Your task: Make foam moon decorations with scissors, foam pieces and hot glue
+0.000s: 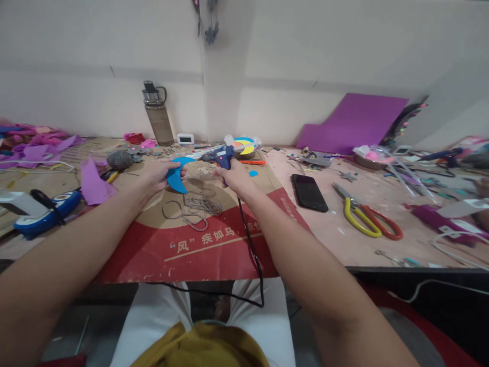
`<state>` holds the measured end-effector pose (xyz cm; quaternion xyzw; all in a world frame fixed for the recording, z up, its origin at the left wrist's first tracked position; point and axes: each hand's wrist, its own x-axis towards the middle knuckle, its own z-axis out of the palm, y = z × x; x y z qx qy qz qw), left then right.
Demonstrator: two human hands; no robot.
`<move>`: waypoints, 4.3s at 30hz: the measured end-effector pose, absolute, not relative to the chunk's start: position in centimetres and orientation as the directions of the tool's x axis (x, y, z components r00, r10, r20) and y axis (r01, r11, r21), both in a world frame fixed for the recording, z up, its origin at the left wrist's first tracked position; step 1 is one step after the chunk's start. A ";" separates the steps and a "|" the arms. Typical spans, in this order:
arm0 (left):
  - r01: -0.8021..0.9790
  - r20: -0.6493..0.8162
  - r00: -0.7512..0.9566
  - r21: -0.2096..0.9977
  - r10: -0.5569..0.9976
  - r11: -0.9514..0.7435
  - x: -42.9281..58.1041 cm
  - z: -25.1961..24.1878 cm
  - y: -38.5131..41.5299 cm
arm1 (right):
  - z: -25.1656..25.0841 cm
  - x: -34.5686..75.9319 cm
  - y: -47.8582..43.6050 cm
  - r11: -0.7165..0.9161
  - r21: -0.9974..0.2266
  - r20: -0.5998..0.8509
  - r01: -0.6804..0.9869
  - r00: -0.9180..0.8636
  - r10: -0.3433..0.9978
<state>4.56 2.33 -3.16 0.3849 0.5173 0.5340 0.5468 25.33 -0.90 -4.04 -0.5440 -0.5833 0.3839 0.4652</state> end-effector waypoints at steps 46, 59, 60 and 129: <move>-0.184 -0.016 -0.084 0.983 0.996 0.000 4.2 -3.2 2.6 | -5.0 26.5 0.8 -0.204 -0.960 -0.224 0.192 -0.086 0.971; -0.208 -0.005 -0.048 0.978 0.999 -0.005 4.5 -2.7 2.1 | -5.0 24.2 -0.5 0.405 -0.517 0.330 0.754 -0.260 0.907; -0.209 0.000 -0.039 0.978 0.999 -0.008 4.6 -2.7 2.0 | -5.4 23.6 -0.6 0.406 -0.496 0.306 0.767 -0.283 0.909; -0.008 0.051 0.148 0.999 0.988 -0.050 7.5 -2.8 -1.1 | -4.4 23.2 -1.8 0.552 -0.586 0.658 0.593 -0.049 0.752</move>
